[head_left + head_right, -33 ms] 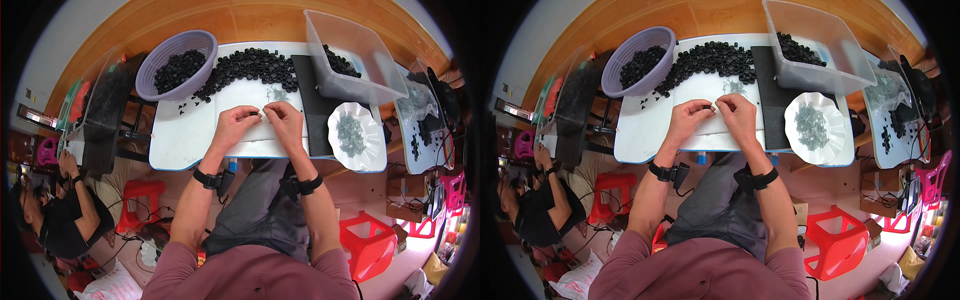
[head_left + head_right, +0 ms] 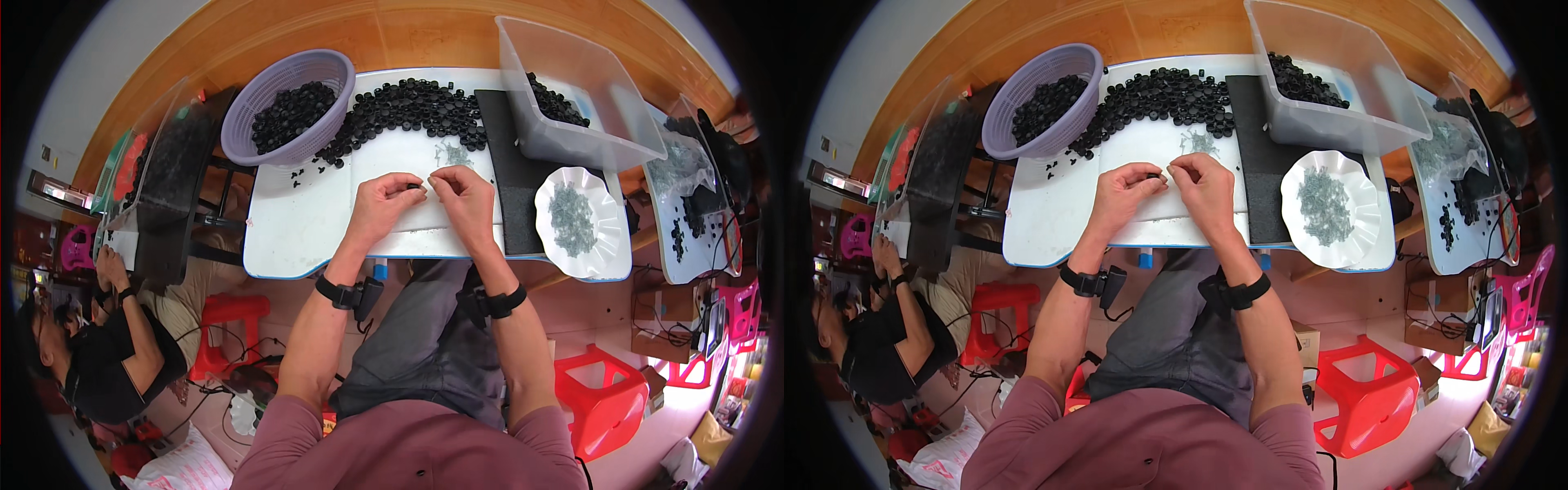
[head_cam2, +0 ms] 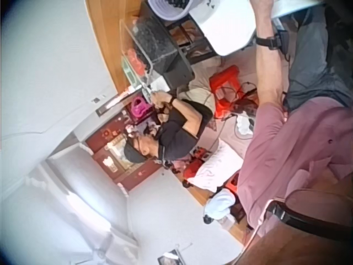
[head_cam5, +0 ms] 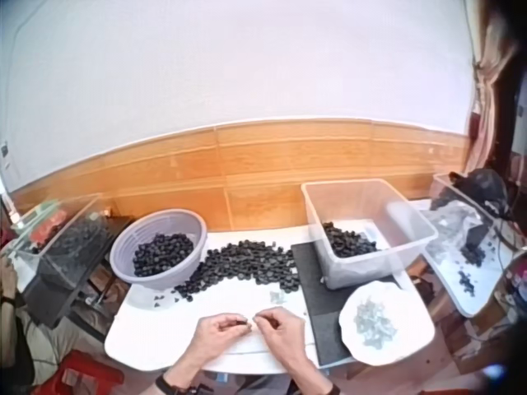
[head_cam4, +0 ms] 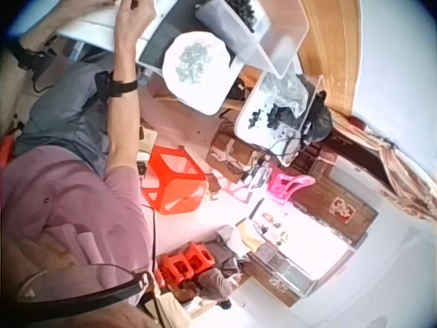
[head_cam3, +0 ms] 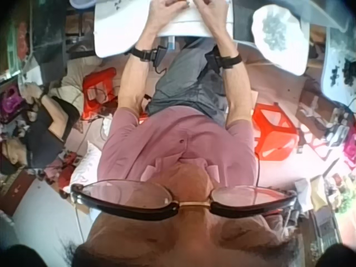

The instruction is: Sorting small black plastic components by hand.

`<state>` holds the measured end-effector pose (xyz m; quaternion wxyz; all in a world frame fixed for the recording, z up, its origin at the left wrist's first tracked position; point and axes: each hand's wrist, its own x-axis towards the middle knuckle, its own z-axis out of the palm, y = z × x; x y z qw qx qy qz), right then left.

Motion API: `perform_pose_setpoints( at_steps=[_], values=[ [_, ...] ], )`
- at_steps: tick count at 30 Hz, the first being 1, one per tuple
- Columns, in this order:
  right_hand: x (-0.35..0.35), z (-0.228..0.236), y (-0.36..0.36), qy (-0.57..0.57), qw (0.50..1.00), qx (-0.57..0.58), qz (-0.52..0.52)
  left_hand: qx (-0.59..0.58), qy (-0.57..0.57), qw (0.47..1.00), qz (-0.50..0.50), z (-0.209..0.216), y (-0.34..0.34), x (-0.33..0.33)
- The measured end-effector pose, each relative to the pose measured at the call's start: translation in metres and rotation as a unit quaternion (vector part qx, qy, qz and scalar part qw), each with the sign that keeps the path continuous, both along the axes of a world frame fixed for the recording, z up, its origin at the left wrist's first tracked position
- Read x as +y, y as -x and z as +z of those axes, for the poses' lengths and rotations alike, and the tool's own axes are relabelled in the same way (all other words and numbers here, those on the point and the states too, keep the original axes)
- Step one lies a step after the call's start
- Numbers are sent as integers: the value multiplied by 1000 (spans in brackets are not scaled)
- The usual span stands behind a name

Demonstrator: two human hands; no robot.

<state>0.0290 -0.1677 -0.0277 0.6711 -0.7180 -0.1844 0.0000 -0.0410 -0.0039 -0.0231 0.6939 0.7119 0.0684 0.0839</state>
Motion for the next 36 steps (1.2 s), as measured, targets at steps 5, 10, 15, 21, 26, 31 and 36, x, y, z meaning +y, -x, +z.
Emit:
perform_pose_setpoints(
  at_steps=[5, 10, 15, 21, 26, 31, 36],
  values=[
    [0, -2, -2, 23, 999, -23, -9, -4, 6, 1000, 4, 0, -2, -1],
    [1, 1, -4, 35, 998, -41, -27, -27, 43, 999, 5, 7, -4, 0],
    [3, 3, 0, 49, 995, -87, -27, -21, 3, 1000, 19, 1, -1, 4],
    [-1, -4, 1, 67, 993, -94, -41, -50, 27, 998, 1, -18, -5, -3],
    [1, -7, 1, 83, 992, -88, -34, -33, -55, 998, 4, -6, 4, -5],
    [4, -9, -4, 92, 986, -127, -52, -45, -102, 994, 16, -5, 1, -8],
    [10, -12, -5, 128, 968, -204, -74, -88, -118, 988, 41, -15, -5, -3]
  ],
)
